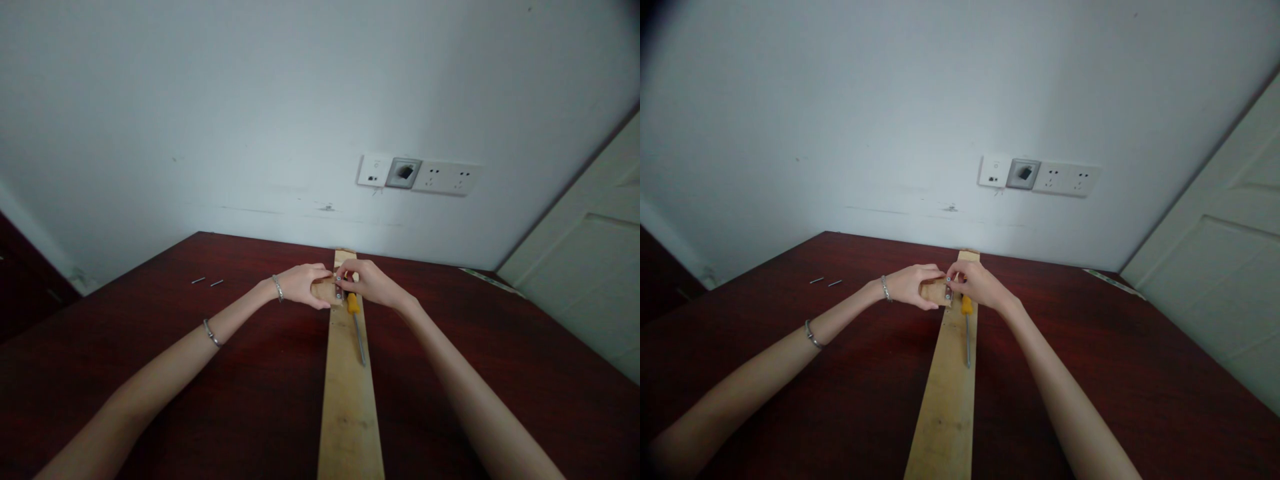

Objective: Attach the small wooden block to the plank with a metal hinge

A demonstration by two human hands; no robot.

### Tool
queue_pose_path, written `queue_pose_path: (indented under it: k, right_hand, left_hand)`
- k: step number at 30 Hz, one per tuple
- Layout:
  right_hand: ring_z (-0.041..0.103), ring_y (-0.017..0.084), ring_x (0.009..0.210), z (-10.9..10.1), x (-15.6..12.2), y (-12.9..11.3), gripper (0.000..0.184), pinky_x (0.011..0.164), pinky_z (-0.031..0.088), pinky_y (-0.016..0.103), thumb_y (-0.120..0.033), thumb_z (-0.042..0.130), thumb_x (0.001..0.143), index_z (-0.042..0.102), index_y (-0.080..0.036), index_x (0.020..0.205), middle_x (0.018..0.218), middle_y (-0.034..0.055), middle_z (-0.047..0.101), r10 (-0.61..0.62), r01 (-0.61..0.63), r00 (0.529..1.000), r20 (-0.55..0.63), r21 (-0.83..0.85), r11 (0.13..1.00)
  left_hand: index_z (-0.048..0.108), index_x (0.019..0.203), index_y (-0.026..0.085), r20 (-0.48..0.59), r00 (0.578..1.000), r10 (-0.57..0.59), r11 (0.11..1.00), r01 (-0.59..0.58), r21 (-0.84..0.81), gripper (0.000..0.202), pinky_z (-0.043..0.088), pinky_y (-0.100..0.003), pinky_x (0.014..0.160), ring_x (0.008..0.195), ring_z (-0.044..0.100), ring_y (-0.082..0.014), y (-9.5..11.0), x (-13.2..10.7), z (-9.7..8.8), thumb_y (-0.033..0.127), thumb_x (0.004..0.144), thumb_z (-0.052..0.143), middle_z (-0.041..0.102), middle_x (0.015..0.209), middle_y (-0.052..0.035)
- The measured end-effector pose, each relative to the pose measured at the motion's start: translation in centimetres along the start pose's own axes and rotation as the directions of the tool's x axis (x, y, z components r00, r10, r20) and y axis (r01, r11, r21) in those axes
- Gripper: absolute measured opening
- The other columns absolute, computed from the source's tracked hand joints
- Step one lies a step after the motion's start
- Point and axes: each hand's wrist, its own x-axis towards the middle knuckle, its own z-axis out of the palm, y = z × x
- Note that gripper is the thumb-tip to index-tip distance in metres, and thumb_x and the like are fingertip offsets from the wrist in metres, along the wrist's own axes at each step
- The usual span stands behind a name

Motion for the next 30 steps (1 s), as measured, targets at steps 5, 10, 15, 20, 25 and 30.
queue_pose_path:
  k: [5, 10, 15, 20, 25, 30]
  right_hand:
    - [0.057, 0.012, 0.069, -0.5, 0.0, -0.3, 0.007, 0.064, 0.043, 0.025, -0.020, 0.057, 0.079, 0.063, -0.017, 0.081, 0.077, 0.0019, 0.065, -0.005, 0.008, 0.998, -0.061, 0.063, 0.998]
    - [0.056, 0.012, 0.066, -1.1, -0.1, -0.2, 0.010, 0.063, 0.043, 0.025, -0.026, 0.055, 0.081, 0.060, -0.017, 0.081, 0.075, 0.0010, 0.063, 0.027, -0.014, 0.993, -0.111, 0.109, 0.994]
    - [0.055, 0.012, 0.065, -1.4, -0.2, -0.1, 0.012, 0.062, 0.044, 0.025, -0.028, 0.055, 0.081, 0.059, -0.018, 0.078, 0.070, -0.0001, 0.060, 0.040, -0.026, 0.994, -0.099, 0.136, 0.990]
    - [0.055, 0.012, 0.065, -1.4, -0.2, 0.2, 0.012, 0.063, 0.044, 0.025, -0.029, 0.055, 0.081, 0.059, -0.018, 0.080, 0.072, 0.0004, 0.060, 0.048, -0.034, 0.995, -0.086, 0.152, 0.988]
    - [0.055, 0.012, 0.068, -1.3, -0.2, 0.6, 0.012, 0.064, 0.045, 0.025, -0.029, 0.057, 0.080, 0.060, -0.017, 0.081, 0.075, 0.0011, 0.061, 0.060, -0.045, 0.995, -0.082, 0.178, 0.983]
    - [0.055, 0.012, 0.068, -1.3, -0.3, 0.7, 0.012, 0.063, 0.044, 0.025, -0.029, 0.057, 0.080, 0.060, -0.017, 0.081, 0.075, 0.0008, 0.061, 0.061, -0.045, 0.996, -0.071, 0.209, 0.977]
  left_hand:
    - [0.056, 0.117, 0.014, 0.038, 0.998, -0.058, 0.998, 0.057, 0.024, 0.067, 0.046, -0.029, 0.077, 0.084, 0.059, -0.0206, -0.3, 0.0, 0.6, 0.050, 0.063, 0.072, 0.057, 0.099, -0.0083]
    - [0.052, 0.116, 0.014, 0.141, 0.985, -0.100, 0.993, 0.107, -0.045, 0.065, 0.045, -0.032, 0.081, 0.094, 0.058, -0.0238, 0.0, 0.0, 1.5, 0.046, 0.063, 0.072, 0.058, 0.107, -0.0099]
    - [0.044, 0.117, 0.014, 0.223, 0.964, -0.144, 0.973, 0.179, -0.145, 0.066, 0.045, -0.031, 0.081, 0.096, 0.056, -0.0226, -0.3, -0.1, 3.0, 0.040, 0.063, 0.073, 0.055, 0.111, -0.0101]
    - [0.043, 0.114, 0.014, 0.237, 0.962, -0.135, 0.966, 0.181, -0.184, 0.063, 0.044, -0.029, 0.082, 0.094, 0.053, -0.0201, -1.1, -0.2, 3.6, 0.040, 0.064, 0.073, 0.050, 0.107, -0.0087]
    - [0.047, 0.109, 0.013, 0.278, 0.955, -0.102, 0.981, 0.143, -0.134, 0.061, 0.043, -0.029, 0.081, 0.095, 0.050, -0.0213, -1.6, -0.1, 3.8, 0.044, 0.063, 0.073, 0.049, 0.103, -0.0082]
    - [0.049, 0.112, 0.012, 0.268, 0.959, -0.092, 0.981, 0.134, -0.140, 0.067, 0.042, -0.029, 0.084, 0.097, 0.052, -0.0225, -1.8, -0.2, 3.8, 0.044, 0.060, 0.076, 0.053, 0.105, -0.0095]
